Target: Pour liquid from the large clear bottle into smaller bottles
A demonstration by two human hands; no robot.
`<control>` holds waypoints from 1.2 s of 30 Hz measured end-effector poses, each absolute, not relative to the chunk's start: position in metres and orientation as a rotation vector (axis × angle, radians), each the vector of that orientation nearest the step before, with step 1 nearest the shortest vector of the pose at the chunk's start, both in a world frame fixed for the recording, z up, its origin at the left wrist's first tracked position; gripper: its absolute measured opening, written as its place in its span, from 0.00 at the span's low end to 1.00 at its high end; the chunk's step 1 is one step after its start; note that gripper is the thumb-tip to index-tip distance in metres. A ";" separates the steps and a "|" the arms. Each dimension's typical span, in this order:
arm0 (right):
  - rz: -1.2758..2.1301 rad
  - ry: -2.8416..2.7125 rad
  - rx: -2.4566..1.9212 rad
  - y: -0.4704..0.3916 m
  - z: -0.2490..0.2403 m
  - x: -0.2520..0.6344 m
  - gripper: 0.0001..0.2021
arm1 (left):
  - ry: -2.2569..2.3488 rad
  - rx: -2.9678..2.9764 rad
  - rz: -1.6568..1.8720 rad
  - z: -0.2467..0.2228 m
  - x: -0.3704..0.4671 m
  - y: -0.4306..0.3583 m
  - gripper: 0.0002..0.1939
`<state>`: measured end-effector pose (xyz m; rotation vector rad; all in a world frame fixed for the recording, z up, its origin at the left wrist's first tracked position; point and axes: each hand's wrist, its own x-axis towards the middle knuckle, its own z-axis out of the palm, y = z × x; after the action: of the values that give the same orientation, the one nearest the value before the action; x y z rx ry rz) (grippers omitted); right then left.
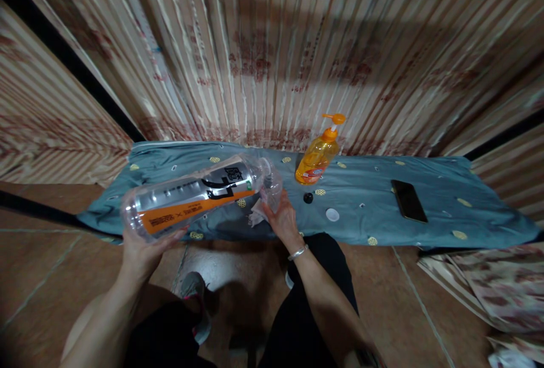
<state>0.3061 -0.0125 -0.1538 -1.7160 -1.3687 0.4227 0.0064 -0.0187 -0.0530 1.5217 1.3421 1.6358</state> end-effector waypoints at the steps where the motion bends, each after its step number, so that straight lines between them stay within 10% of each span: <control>1: 0.427 -1.370 -1.719 -0.012 -0.153 0.306 0.24 | 1.339 1.529 1.635 -0.052 0.007 -0.019 0.59; 36: 0.384 -1.396 -1.771 -0.013 -0.157 0.309 0.22 | 1.322 1.500 1.593 -0.049 0.009 -0.022 0.61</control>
<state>0.3086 -0.0127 -0.1572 -1.7713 -1.3961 0.3836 0.0090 -0.0224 -0.0494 1.4999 1.3220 1.5933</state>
